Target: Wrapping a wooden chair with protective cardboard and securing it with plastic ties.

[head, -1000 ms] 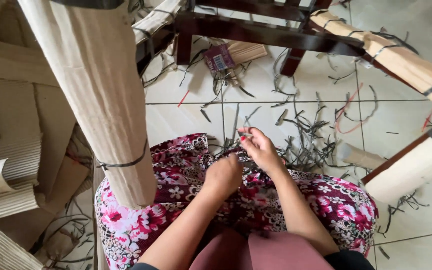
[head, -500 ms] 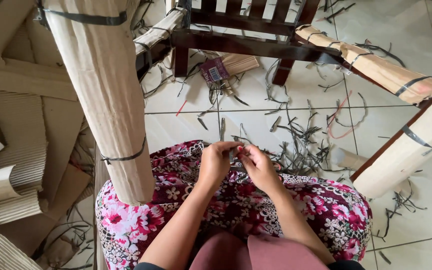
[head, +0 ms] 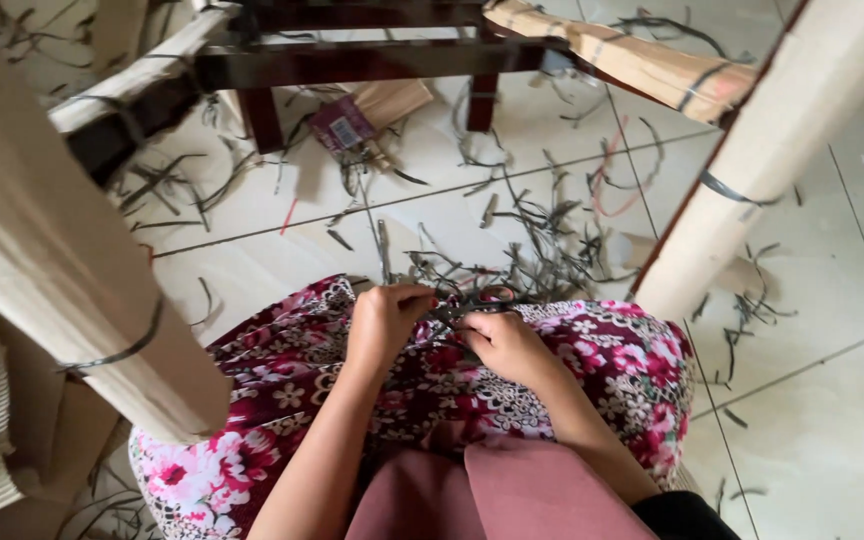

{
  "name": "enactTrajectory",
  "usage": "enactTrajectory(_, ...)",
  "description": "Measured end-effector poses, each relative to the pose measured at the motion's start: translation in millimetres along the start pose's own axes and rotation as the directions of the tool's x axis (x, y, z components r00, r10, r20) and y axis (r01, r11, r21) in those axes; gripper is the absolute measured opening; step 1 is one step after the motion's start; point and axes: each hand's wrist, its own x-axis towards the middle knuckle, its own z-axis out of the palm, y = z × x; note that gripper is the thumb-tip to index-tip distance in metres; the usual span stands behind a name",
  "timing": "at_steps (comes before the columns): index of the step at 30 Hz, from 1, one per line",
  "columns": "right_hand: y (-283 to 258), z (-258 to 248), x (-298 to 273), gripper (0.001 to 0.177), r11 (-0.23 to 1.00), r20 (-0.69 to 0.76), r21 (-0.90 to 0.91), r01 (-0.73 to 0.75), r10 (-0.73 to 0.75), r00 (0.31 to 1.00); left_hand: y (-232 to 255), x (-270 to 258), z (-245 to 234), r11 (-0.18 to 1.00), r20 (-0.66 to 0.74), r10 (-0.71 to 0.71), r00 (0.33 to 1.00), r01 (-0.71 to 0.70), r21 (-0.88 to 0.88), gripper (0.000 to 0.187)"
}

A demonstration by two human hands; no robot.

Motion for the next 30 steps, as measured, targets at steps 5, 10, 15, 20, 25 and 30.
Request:
enactTrajectory(5,70.8,35.9,28.8,0.018,0.991,0.049,-0.127,-0.043,0.049,0.998,-5.6,-5.5,6.6,0.994,0.025,0.004,1.0,-0.007,0.108,0.012)
enactTrajectory(10,70.6,48.7,36.1,0.017,0.954,0.093,-0.299,-0.013,0.043,0.995,-18.5,-27.7,7.6,0.981,0.09,0.028,0.996,-0.045,0.188,0.017)
enactTrajectory(15,93.0,72.7,49.2,0.021,0.933,0.031,-0.355,0.056,-0.048,0.998,-38.2,-51.1,6.6,0.935,0.232,-0.067,0.97,-0.02,0.354,0.027)
enactTrajectory(20,106.6,86.5,46.2,0.021,0.929,-0.023,-0.367,0.056,-0.069,0.997,-65.0,-54.0,17.3,0.877,0.327,-0.095,0.94,-0.077,0.475,0.028)
enactTrajectory(25,111.3,93.7,39.5,0.022,0.925,-0.09,-0.373,0.069,-0.11,0.99,-87.5,-48.8,29.5,0.804,0.408,-0.102,0.907,-0.166,0.571,0.028)
enactTrajectory(30,69.5,71.2,20.2,0.023,0.931,-0.08,-0.352,0.099,-0.135,0.988,-117.5,-49.6,42.2,0.229,0.565,0.124,0.816,-0.578,0.783,0.022)
